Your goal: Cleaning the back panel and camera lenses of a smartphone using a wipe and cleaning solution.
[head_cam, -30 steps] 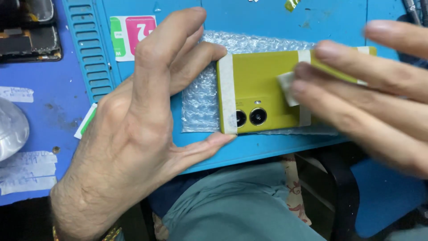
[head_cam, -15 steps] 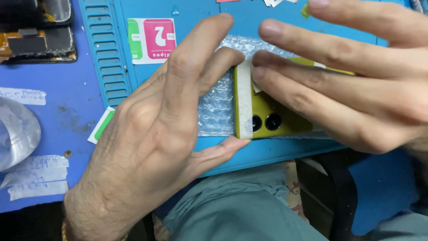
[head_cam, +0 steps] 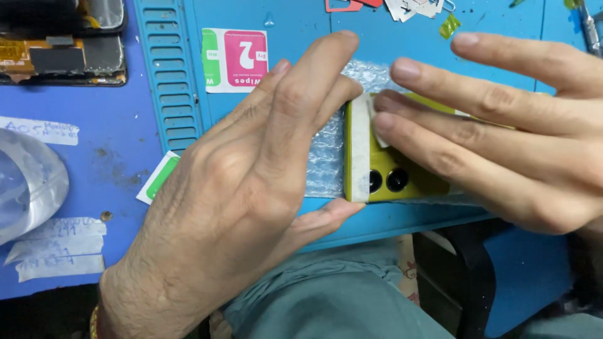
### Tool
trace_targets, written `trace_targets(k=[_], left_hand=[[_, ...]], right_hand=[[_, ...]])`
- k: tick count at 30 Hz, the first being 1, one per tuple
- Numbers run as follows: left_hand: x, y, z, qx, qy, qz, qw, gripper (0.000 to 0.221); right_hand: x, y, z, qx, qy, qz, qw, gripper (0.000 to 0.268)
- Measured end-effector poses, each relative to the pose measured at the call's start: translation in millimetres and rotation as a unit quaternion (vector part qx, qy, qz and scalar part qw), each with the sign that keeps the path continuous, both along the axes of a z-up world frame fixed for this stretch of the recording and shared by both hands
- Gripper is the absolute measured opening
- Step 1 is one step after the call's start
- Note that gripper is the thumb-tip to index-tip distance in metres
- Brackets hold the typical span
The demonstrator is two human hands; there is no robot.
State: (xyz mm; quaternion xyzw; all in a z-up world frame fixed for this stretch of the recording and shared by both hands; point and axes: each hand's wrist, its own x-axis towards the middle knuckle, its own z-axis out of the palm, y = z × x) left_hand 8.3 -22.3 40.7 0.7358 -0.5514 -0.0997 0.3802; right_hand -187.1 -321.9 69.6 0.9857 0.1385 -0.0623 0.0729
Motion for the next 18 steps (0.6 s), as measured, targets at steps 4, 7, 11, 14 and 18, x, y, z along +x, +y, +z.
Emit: trace_targets(k=[4,7,11,14,18], left_hand=[[3,0,0,-0.028,0.029,0.006,0.999,0.119],[3,1,-4,-0.015,0.012,0.007,1.000,0.123],[3,1,2,-0.021,0.009,0.001,1.000,0.118],[4,3,-1,-0.024,0.028,0.012,0.999,0.118],[6,7,-3,-0.031,0.032,0.012,0.999,0.119]], right_hand=[[11,13,4,-0.011,0.029,-0.002,1.000,0.040],[4,-14,-12,-0.005,-0.013,0.014,1.000,0.049],[9,-3,-3,-0.006,-0.008,0.017,1.000,0.049],[26,10,5,-0.011,0.011,0.036,0.999,0.049],[24,-11,-13,-0.017,-0.003,0.057,0.998,0.044]])
